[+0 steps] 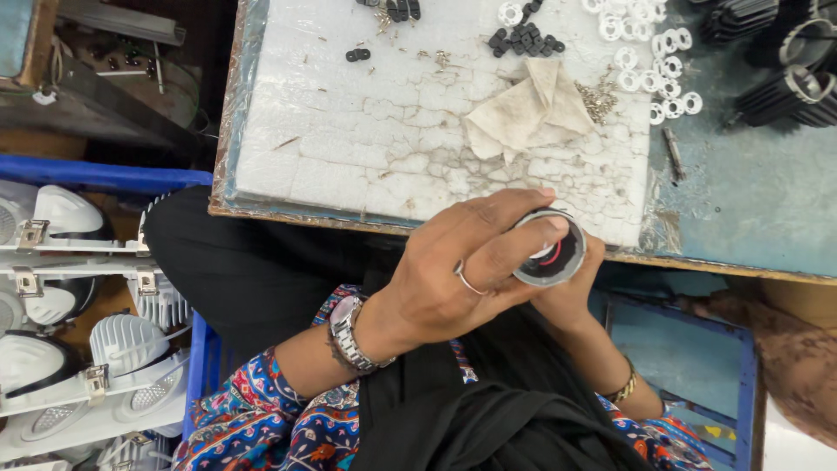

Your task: The person assembles a light fixture by using a power screwdriver to secure components within a metal housing and then manually attaches wires and small parts.

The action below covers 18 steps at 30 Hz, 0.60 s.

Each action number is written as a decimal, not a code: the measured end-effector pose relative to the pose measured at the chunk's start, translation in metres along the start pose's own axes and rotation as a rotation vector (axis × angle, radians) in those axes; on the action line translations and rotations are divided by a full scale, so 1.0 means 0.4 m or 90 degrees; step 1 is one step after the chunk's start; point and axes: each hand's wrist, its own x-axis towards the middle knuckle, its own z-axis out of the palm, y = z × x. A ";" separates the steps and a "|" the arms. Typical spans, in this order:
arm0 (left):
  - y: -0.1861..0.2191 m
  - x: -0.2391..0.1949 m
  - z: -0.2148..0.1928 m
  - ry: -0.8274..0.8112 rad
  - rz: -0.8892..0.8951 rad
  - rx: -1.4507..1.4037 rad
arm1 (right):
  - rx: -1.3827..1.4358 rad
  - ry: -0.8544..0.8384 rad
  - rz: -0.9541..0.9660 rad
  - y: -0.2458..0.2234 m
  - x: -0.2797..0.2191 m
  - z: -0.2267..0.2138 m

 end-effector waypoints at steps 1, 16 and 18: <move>0.008 -0.001 0.004 -0.004 0.005 0.003 | 0.000 0.000 -0.032 0.001 -0.004 -0.003; 0.064 -0.031 0.039 -0.011 0.031 0.030 | 0.294 -0.032 0.069 -0.091 -0.055 -0.003; 0.070 -0.031 0.042 -0.014 0.033 0.024 | 0.149 -0.028 -0.002 -0.076 -0.065 -0.020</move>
